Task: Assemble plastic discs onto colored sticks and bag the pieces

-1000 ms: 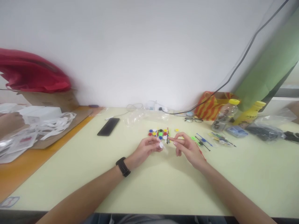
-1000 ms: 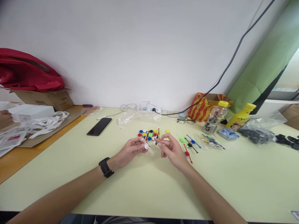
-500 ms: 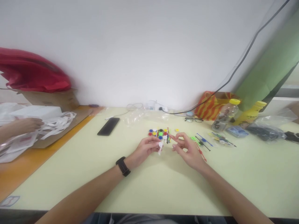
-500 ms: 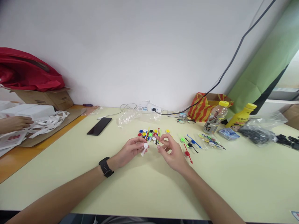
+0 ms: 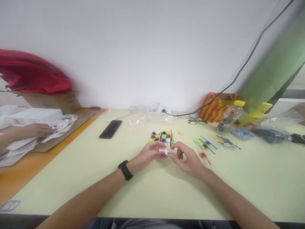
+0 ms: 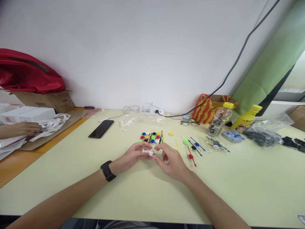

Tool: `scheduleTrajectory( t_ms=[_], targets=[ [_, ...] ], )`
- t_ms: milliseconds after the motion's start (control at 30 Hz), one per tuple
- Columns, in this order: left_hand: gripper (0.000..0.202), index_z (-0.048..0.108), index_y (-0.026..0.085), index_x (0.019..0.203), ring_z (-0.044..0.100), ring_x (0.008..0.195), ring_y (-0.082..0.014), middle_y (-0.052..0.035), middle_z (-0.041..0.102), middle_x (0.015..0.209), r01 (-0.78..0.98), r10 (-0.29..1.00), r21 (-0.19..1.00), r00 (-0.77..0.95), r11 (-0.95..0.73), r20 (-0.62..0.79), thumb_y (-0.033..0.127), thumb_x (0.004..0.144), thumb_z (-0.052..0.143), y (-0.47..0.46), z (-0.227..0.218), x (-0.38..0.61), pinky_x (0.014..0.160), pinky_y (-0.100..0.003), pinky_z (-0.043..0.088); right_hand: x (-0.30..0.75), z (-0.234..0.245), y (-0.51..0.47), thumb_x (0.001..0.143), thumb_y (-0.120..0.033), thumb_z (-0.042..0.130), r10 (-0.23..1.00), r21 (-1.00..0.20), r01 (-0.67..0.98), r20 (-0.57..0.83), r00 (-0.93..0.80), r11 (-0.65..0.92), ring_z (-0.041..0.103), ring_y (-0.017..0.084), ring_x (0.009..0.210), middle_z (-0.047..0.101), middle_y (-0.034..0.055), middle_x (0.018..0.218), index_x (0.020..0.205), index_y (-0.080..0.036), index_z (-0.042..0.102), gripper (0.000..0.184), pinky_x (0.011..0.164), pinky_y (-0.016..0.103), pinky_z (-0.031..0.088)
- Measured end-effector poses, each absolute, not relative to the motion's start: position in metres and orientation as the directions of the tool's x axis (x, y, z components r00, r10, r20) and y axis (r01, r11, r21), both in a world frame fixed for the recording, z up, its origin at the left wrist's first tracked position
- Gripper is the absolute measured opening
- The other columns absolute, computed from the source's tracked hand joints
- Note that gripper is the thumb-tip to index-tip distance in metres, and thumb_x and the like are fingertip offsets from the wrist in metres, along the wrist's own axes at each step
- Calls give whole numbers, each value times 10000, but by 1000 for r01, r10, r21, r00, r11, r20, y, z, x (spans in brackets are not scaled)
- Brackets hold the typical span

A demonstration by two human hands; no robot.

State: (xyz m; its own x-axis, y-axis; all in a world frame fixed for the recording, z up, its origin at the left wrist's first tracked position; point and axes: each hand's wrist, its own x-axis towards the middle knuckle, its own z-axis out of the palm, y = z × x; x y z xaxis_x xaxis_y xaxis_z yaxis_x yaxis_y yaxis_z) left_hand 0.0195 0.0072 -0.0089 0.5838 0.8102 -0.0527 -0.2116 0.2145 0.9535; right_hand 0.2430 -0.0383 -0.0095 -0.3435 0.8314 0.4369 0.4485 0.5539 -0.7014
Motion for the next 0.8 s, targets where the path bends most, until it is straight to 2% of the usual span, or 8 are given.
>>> scheduleTrajectory(
  t_ms=[100,233,367,533,633,733,800],
  targets=[
    [260,723,156,1004,714,885,-206,-102,757,1016,-157,795,973,605,167,-39,351,850,801,6,-11,20,862,-347,532,241,-9,-38,1000,-363,567,809,-674,453,429,-402,583,528,159,616,674,49,955,1149,-278,611,178,600,321,459],
    [281,725,160,991,709,812,-183,-85,770,938,-78,793,990,607,116,-45,404,864,784,6,-13,19,795,-310,528,241,-10,-37,1030,-356,507,808,-670,465,394,-437,578,534,160,618,697,45,895,1045,-268,671,186,597,314,441],
    [303,718,156,982,727,845,-197,-102,782,975,-65,783,994,621,93,-32,425,860,784,5,-14,20,822,-320,539,244,-10,-36,1014,-319,517,799,-677,451,375,-470,582,567,166,651,708,49,909,1023,-256,671,167,608,306,450],
    [313,713,154,995,737,868,-209,-106,781,961,-30,780,996,624,83,-46,447,891,747,5,-13,20,847,-342,555,245,-11,-36,997,-295,536,781,-628,478,396,-484,615,561,160,633,711,38,904,1028,-260,664,137,609,301,438],
    [352,725,156,1083,741,917,-221,-128,773,1045,-9,791,996,608,94,-69,467,920,706,6,-14,20,866,-351,554,248,-9,-33,1010,-327,515,793,-608,512,415,-446,607,598,183,690,704,50,918,1013,-261,653,154,654,318,463],
    [382,712,163,1134,743,917,-220,-157,755,1161,-12,788,993,609,120,-88,474,912,714,7,-17,20,844,-348,560,261,-8,-24,1011,-361,493,838,-584,605,433,-331,541,612,197,689,698,53,886,981,-257,640,183,663,329,478],
    [377,710,159,1105,737,883,-207,-161,764,1134,-10,781,992,618,125,-92,478,905,721,8,-18,19,811,-330,562,275,-9,-15,1000,-364,491,865,-549,693,445,-231,467,602,188,638,701,44,847,966,-249,629,183,655,330,474]
  ],
)
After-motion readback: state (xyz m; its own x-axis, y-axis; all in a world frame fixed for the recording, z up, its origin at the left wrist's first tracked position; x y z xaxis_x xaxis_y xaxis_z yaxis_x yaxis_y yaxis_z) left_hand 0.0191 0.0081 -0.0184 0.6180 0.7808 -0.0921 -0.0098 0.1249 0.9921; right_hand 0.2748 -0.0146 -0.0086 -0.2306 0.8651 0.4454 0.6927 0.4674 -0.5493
